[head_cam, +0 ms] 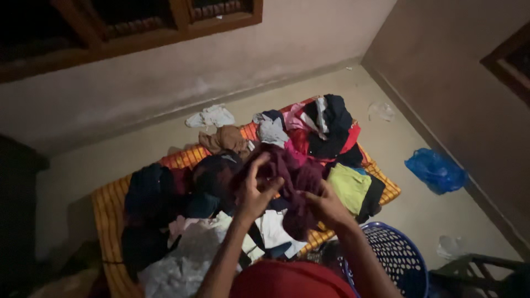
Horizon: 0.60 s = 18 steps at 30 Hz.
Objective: The person picks up and folds various items of clothing from a pile on a floor mattress, including a patterned grey shirt, dark blue pants, a white t-shirt, and a maroon garment.
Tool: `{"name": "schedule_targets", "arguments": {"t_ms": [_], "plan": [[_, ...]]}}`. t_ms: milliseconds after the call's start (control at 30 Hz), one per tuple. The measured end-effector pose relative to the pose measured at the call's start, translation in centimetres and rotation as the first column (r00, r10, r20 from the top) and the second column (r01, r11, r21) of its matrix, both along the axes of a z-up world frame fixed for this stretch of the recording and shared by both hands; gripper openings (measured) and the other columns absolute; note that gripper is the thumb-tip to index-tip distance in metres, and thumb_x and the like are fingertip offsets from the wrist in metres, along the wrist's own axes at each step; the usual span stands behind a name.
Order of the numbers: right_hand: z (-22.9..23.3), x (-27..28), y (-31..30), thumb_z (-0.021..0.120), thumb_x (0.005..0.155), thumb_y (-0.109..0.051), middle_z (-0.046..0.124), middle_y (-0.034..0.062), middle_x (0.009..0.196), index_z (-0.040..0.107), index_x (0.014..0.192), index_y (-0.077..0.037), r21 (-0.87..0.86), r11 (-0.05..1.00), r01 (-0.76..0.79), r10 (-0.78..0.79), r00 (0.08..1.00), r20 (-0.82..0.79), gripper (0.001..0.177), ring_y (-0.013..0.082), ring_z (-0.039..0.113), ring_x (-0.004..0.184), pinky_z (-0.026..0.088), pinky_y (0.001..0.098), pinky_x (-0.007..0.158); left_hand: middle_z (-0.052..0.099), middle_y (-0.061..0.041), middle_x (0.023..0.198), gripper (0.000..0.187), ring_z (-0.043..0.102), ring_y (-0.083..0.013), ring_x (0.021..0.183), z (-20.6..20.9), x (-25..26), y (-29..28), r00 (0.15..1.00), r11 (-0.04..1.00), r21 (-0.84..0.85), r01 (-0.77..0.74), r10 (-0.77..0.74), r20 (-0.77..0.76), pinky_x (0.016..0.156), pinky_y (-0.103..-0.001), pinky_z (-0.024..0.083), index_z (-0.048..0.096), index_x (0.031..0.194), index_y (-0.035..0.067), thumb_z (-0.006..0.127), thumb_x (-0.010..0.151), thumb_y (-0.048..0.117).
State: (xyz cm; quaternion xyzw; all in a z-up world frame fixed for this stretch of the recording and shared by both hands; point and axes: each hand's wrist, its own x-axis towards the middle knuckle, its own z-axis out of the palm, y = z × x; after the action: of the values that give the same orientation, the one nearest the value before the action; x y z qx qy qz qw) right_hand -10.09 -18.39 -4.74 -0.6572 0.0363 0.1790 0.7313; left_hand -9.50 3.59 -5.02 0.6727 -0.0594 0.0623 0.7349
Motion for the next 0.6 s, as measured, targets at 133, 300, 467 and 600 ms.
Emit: {"name": "schedule_targets", "arguments": {"t_ms": [133,300,467,600], "plan": [[1.2,-0.5,-1.2,0.072,0.083,-0.01,0.073,0.0071,0.108,0.059,0.132,0.0,0.171,0.979,-0.114,0.127,0.99,-0.064,0.052,0.0153,0.07,0.089,0.058,0.0305,0.079,0.073,-0.005,0.103,0.023,0.068,-0.0118,0.096,-4.9,1.5,1.1,0.983,0.989,0.14,0.057,-0.08,0.166,0.086,-0.028,0.054,0.068,0.111,0.006,0.077,0.101,0.025],[4.2,1.0,-3.7,0.072,0.082,-0.007,0.073,0.0036,0.107,0.054,0.136,-0.005,0.068,0.984,0.163,-0.142,0.961,-0.237,0.057,0.0175,0.072,0.086,0.059,0.0344,0.076,0.063,-0.003,0.1,0.026,0.063,-0.0141,0.09,-0.2,3.0,0.5,0.929,0.983,0.054,-0.175,0.147,0.338,0.079,-0.028,0.052,0.06,0.105,0.008,0.068,0.102,0.033],[3.4,2.4,-7.1,0.071,0.097,-0.009,0.071,0.0096,0.096,0.065,0.134,0.001,0.195,0.94,0.278,-0.319,0.92,0.227,0.039,0.0173,0.065,0.081,0.054,0.0299,0.073,0.061,-0.009,0.1,0.028,0.06,-0.0357,0.098,6.8,2.2,-0.4,0.563,0.587,0.358,-0.726,0.21,0.799,0.086,-0.044,0.047,0.062,0.101,0.015,0.065,0.094,0.042],[3.9,3.0,-9.0,0.065,0.097,-0.011,0.074,0.0087,0.097,0.072,0.111,0.004,0.353,0.819,0.452,-0.528,0.835,0.158,0.022,0.0177,0.072,0.086,0.06,0.0299,0.08,0.069,-0.011,0.091,0.034,0.07,-0.0336,0.086,7.4,3.9,-0.5,0.85,0.88,0.363,-0.306,0.08,0.521,0.073,-0.042,0.052,0.058,0.107,0.011,0.062,0.104,0.045]]}}
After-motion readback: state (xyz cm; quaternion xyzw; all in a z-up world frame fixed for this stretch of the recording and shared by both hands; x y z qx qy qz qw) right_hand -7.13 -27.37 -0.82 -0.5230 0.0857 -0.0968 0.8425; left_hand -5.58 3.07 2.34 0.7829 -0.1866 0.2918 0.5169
